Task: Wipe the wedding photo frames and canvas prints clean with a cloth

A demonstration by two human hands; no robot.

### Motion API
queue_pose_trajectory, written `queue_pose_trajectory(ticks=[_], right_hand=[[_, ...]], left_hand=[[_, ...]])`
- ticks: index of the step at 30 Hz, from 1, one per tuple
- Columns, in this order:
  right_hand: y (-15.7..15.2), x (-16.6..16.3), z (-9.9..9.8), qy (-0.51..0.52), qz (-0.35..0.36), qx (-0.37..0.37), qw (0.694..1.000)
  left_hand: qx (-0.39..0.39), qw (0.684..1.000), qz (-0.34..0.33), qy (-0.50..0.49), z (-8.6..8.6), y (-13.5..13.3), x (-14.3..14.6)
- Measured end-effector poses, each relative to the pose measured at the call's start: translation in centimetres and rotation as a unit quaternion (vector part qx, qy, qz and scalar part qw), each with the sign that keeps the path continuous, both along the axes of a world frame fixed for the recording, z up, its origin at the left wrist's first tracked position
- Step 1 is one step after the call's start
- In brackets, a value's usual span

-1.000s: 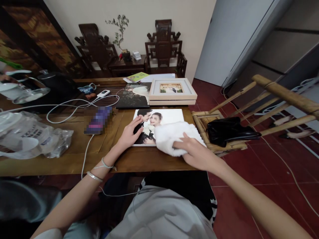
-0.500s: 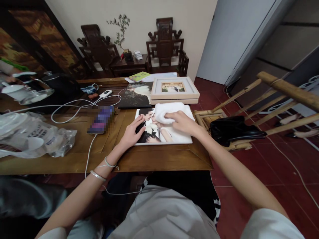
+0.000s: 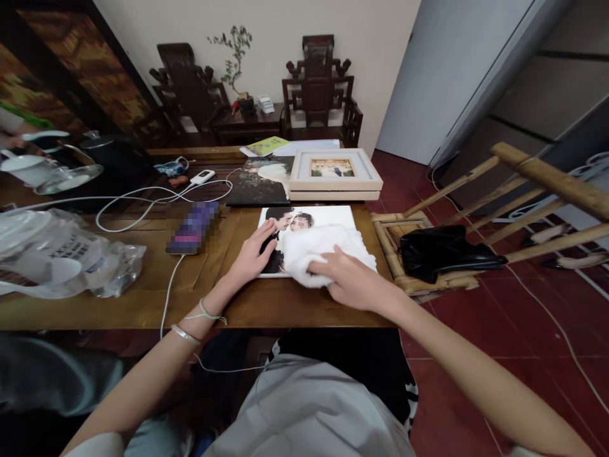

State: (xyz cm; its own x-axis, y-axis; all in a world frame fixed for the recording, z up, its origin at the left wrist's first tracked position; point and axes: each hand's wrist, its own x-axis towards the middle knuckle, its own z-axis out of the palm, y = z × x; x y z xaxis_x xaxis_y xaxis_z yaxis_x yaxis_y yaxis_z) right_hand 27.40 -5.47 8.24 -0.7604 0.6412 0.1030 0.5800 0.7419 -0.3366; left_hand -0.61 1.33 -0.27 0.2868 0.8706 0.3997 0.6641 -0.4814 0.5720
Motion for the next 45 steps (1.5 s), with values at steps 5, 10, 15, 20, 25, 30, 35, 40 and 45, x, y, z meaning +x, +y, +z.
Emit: queue_pose_trajectory(ticks=[5, 10, 15, 20, 25, 30, 35, 40, 45], right_hand=[[7.6, -2.1, 0.6, -0.002, -0.036, 0.006, 0.999], [10.3, -3.9, 0.2, -0.009, -0.057, 0.007, 0.998], [5.6, -3.8, -1.3, -0.122, -0.022, 0.065, 0.99], [-1.7, -2.3, -0.9, -0.144, 0.038, 0.051, 0.987], [-3.7, -2.0, 0.1, -0.138, 0.077, 0.003, 0.987], [1.9, -3.0, 0.2, -0.082, 0.036, 0.003, 0.996], [9.9, -4.4, 1.2, -0.003, -0.017, -0.021, 1.0], [12.9, -5.7, 1.9, 0.03, -0.044, -0.038, 0.998], [7.0, -5.9, 0.8, -0.075, -0.057, 0.012, 0.995]], left_hand=[[-0.015, 1.0, -0.003, -0.006, -0.1, 0.0, -0.3], [-0.041, 0.999, -0.006, -0.007, -0.1, 0.1, -0.5], [-0.065, 0.998, 0.007, 0.011, -0.2, 0.1, -0.2], [-0.062, 0.998, 0.011, 0.02, -0.3, 0.0, -0.1], [-0.059, 0.998, 0.008, 0.026, -0.2, 0.0, -0.1], [-0.059, 0.998, 0.006, 0.022, -0.4, 0.1, -0.1], [-0.05, 0.999, 0.01, 0.007, -0.6, 0.2, -0.2], [-0.053, 0.999, 0.002, 0.005, -0.4, 0.1, -0.3], [-0.055, 0.998, 0.012, -0.002, -0.4, 0.1, -0.1]])
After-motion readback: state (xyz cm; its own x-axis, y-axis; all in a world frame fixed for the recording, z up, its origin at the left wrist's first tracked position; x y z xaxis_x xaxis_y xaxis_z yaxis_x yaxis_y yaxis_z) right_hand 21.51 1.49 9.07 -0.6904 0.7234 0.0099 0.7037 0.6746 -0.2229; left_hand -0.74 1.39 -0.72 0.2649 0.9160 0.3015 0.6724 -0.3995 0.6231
